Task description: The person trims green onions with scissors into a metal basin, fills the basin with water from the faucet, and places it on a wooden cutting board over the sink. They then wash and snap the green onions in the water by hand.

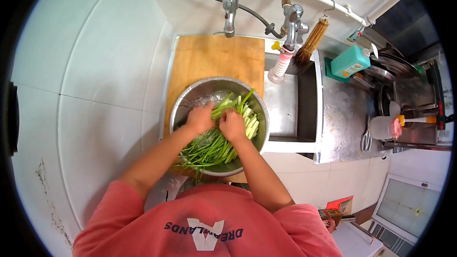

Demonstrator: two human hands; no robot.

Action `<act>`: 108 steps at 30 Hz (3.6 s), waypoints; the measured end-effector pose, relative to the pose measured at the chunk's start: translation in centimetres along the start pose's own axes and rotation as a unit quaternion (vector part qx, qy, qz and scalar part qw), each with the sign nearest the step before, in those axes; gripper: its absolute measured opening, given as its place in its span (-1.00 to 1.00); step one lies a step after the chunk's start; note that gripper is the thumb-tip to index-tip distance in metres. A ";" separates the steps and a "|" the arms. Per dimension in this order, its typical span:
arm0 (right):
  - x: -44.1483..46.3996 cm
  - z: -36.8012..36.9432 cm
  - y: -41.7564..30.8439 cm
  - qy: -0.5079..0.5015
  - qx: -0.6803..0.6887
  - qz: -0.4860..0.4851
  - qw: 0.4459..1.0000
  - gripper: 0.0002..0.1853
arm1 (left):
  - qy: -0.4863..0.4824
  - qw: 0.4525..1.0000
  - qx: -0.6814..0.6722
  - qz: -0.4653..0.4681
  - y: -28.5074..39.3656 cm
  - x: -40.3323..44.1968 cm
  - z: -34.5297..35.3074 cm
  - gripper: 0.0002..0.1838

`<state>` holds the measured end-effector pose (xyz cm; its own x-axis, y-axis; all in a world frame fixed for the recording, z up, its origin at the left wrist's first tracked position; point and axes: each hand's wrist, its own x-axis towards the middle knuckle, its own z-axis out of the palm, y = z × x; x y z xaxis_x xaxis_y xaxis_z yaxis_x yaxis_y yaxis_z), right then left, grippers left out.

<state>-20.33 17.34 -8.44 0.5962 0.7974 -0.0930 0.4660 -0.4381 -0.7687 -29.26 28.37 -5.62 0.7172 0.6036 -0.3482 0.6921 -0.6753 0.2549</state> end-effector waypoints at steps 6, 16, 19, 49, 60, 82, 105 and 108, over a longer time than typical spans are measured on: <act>-2.3 -0.4 0.3 0.018 -0.095 -0.163 0.982 -0.86 | -0.032 0.999 -0.025 0.031 -0.2 -1.1 1.2 -0.50; -3.0 -0.8 0.9 0.014 -0.138 -0.108 0.984 -0.87 | -0.057 0.998 0.031 0.008 1.5 -1.7 1.2 -0.57; -2.4 -0.8 0.6 0.011 -0.075 -0.003 0.997 -0.88 | -0.103 0.992 0.063 0.038 1.4 -1.6 1.5 -0.64; 1.0 -1.2 0.1 0.035 0.166 0.140 0.975 -0.50 | -0.101 0.993 -0.041 -0.052 1.5 -0.4 1.2 -0.64; 1.1 -4.4 -1.9 -0.016 0.295 0.100 0.950 -0.42 | -0.112 0.842 -0.517 0.107 -0.7 0.2 -4.4 -0.74; -0.2 -4.2 -2.2 -0.035 0.389 0.107 0.914 -0.62 | 0.050 0.919 -0.371 0.124 2.2 -1.8 -7.8 -0.59; -1.3 -1.7 -0.9 -0.085 0.126 0.061 0.987 -0.72 | 0.105 0.989 -0.074 0.070 -0.4 0.2 -5.0 -0.68; -1.2 -1.6 -0.9 -0.065 0.178 0.062 0.980 -0.73 | 0.105 0.990 -0.088 0.038 0.1 -1.3 -5.3 -0.70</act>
<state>-20.36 16.14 -6.58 0.5347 0.8033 -0.2624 0.1238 -0.3816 -0.9160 -29.68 29.79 -0.34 0.7554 0.6420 -0.1313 0.6261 -0.6481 0.4335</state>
